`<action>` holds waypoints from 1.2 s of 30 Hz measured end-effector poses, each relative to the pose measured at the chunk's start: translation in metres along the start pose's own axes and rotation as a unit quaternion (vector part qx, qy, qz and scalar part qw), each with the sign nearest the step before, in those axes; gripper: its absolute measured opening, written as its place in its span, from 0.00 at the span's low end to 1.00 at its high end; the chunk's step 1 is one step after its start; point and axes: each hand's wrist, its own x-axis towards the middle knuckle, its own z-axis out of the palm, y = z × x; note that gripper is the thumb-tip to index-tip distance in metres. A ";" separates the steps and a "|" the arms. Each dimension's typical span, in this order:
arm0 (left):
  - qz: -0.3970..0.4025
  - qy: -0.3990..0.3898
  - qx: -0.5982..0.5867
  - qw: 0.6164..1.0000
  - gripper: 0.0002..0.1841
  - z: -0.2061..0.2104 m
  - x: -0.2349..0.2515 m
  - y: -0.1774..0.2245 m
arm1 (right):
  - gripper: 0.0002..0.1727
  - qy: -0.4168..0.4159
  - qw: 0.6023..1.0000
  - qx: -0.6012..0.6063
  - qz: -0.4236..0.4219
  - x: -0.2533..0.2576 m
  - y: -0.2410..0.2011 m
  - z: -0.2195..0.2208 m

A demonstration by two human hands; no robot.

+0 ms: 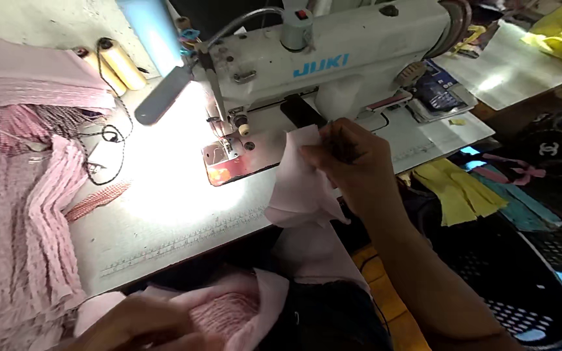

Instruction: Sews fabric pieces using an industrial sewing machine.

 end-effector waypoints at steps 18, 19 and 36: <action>-0.104 0.128 0.024 0.986 0.04 0.018 0.059 -0.043 | 0.07 -0.132 0.972 0.191 -0.030 -0.031 -0.015 0.071; -0.105 0.120 0.040 0.986 0.04 0.017 0.060 -0.042 | 0.07 -0.137 0.974 0.178 -0.039 -0.030 -0.015 0.070; -0.197 0.018 0.059 0.978 0.15 0.004 0.075 -0.046 | 0.07 -0.139 0.978 0.042 -0.146 -0.029 -0.004 0.073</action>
